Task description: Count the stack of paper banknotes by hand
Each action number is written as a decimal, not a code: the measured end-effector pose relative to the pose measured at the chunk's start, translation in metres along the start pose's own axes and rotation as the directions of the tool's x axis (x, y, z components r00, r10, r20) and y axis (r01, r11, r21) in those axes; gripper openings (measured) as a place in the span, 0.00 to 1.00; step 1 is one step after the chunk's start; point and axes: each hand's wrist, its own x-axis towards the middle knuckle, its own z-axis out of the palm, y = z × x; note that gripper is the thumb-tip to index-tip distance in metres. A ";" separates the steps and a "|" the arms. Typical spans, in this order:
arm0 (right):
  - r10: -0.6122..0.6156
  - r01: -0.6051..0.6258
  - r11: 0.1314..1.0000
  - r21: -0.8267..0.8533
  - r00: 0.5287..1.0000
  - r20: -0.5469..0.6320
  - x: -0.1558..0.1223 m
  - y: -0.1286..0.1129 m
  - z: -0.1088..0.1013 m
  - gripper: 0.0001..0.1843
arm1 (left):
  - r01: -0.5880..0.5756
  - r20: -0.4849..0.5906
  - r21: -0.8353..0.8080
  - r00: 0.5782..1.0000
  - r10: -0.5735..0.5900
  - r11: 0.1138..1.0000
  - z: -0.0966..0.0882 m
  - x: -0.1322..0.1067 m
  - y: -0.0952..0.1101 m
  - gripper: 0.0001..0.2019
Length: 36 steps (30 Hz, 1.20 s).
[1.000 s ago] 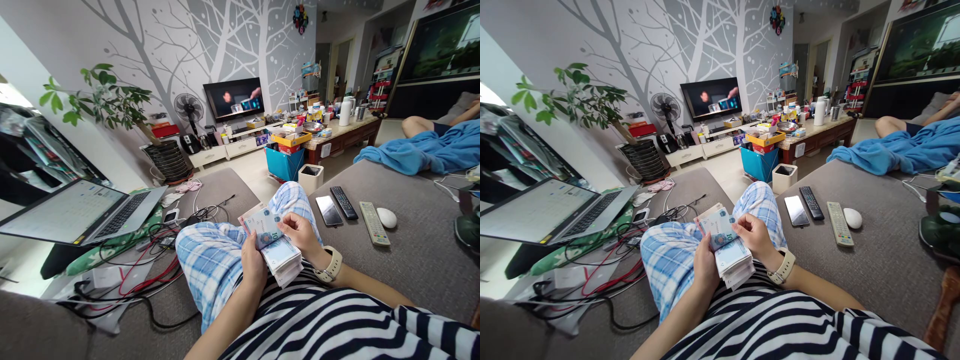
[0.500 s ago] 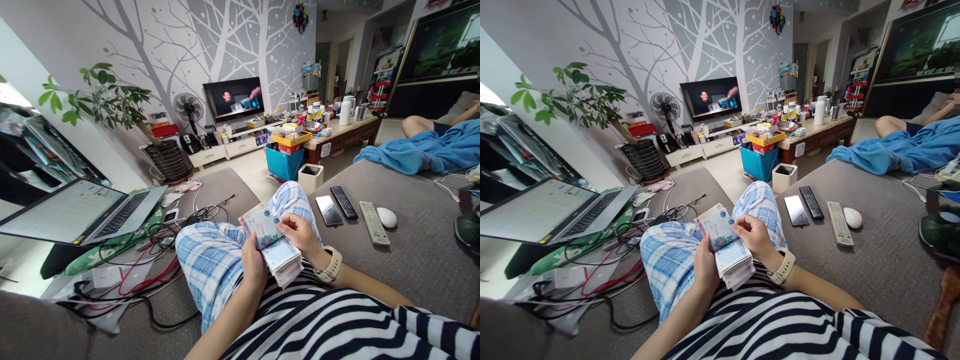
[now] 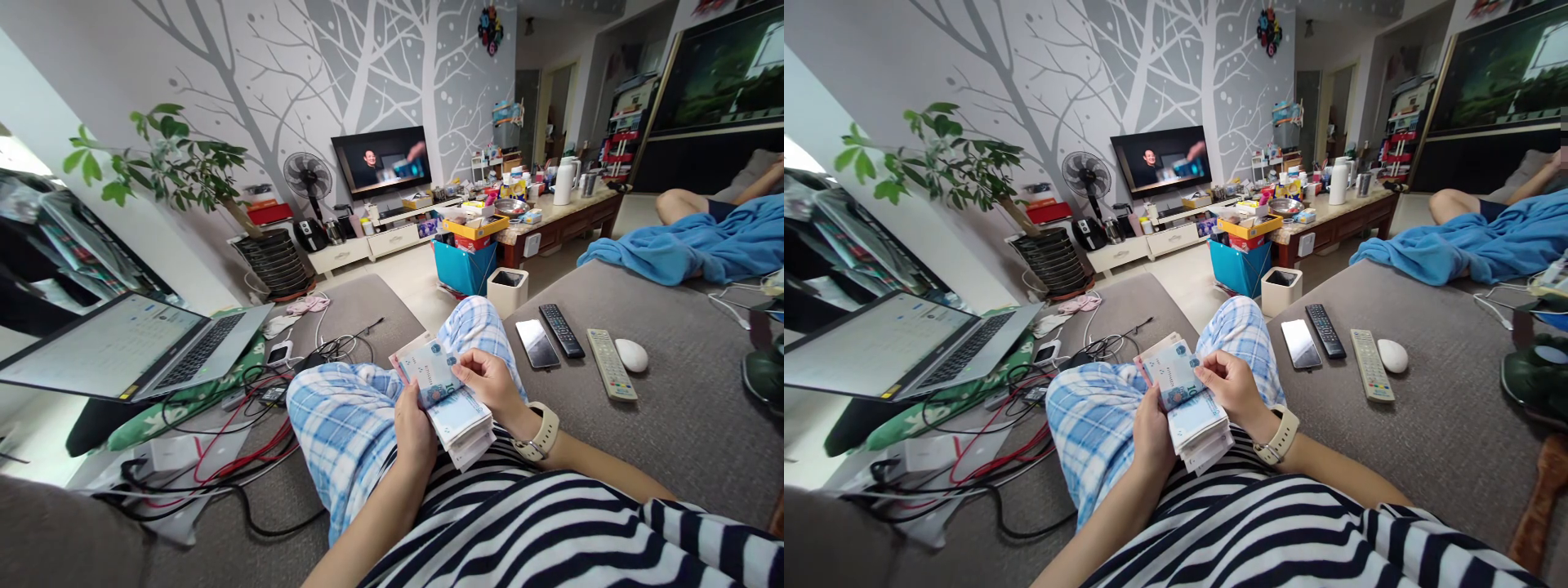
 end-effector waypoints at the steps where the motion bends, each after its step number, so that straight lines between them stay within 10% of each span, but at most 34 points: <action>1: 0.002 -0.002 1.000 0.002 1.000 0.001 0.000 0.000 0.000 0.15 | 0.006 -0.002 -0.009 1.000 -0.006 1.000 0.000 0.000 0.000 0.16; 36: -0.015 0.015 1.000 0.018 1.000 0.023 -0.001 -0.008 0.000 0.16 | -0.018 -0.001 0.025 1.000 0.018 1.000 0.001 -0.001 0.006 0.14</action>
